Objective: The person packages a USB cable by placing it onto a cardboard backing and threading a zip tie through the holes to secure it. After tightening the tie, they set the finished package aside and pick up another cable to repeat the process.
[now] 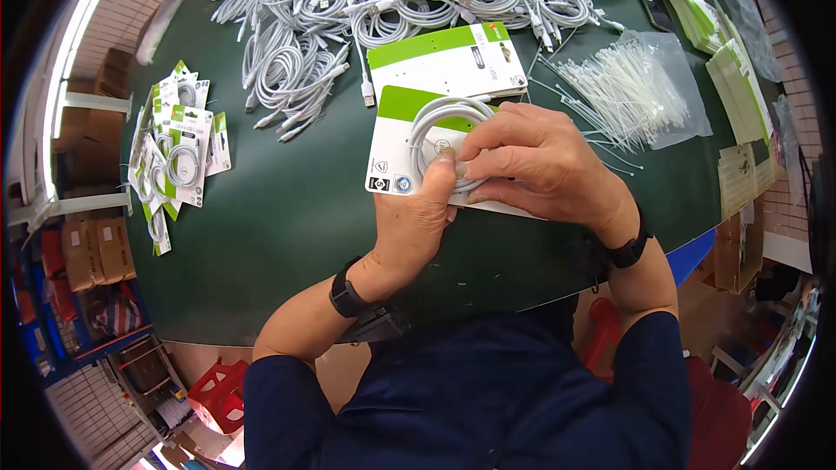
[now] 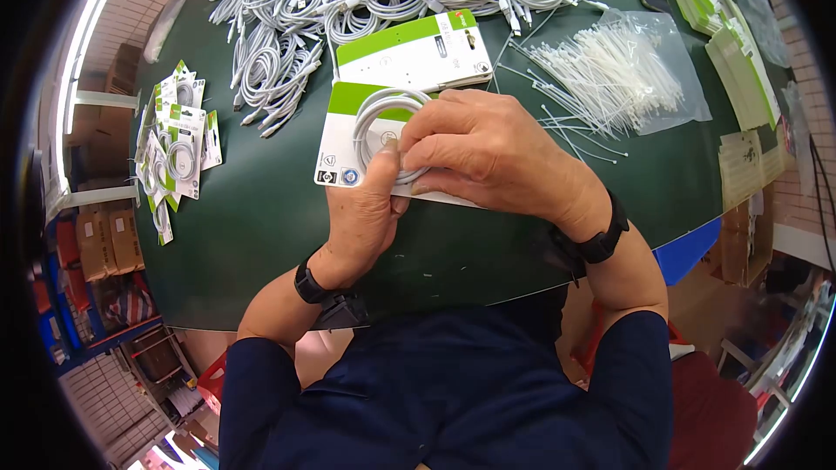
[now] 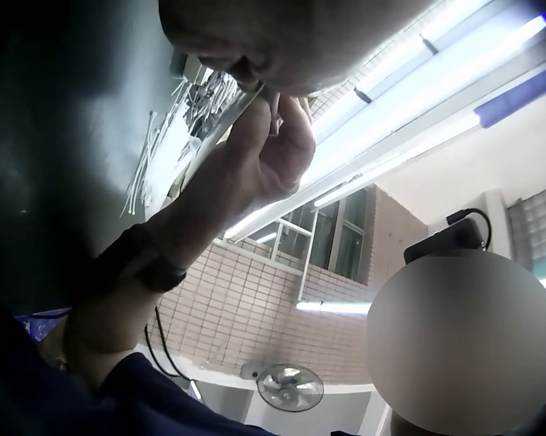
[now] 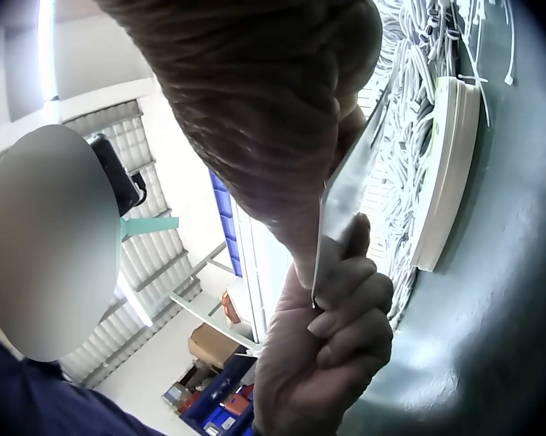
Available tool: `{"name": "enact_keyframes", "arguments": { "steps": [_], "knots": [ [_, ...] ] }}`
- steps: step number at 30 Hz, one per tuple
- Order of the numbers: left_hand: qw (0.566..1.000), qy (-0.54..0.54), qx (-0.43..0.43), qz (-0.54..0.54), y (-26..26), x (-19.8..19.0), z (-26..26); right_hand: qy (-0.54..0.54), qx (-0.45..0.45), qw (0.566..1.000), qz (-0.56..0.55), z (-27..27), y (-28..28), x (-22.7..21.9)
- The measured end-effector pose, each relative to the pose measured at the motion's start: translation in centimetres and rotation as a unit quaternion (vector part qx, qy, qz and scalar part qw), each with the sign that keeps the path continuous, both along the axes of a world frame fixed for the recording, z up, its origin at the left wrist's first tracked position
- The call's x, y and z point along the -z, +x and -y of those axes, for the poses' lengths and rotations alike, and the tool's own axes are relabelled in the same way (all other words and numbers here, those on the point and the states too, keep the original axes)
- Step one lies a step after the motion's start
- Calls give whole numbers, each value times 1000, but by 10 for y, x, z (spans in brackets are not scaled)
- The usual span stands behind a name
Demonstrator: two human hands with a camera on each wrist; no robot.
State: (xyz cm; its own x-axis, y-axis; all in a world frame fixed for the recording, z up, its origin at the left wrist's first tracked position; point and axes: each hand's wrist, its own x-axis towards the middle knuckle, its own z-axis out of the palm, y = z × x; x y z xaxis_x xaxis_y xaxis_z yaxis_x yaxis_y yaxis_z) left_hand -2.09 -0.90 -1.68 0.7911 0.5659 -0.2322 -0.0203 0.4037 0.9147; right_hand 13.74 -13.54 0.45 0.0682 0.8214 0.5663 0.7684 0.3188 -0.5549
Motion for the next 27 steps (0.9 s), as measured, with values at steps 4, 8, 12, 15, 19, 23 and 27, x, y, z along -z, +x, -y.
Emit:
{"name": "enact_keyframes", "arguments": {
  "steps": [4, 8, 12, 15, 19, 23, 27],
  "knots": [
    [1000, 24, -7, 13, 6, -5, -6, 37, 36, 999, 15, -2, -4, -2],
    [998, 47, 3, 32, 11, -5, -14, 55, 80, 995, -13, 5, 0, -12],
    [997, 44, -46, 51, 17, -15, -25, 91, 194, 976, -35, 15, 30, -23],
    [992, 56, -81, 73, 27, -17, -41, -81, 351, 928, -101, 30, 54, -24],
    [986, 61, -102, 116, 38, -11, -60, -260, 394, 879, 69, 40, 76, 4],
    [987, 68, -112, 89, 39, 2, -65, -403, 375, 834, 30, 34, 79, 6],
    [988, 71, -115, 80, 40, 8, -67, -371, 368, 851, 50, 34, 81, 21]
  ]
}}
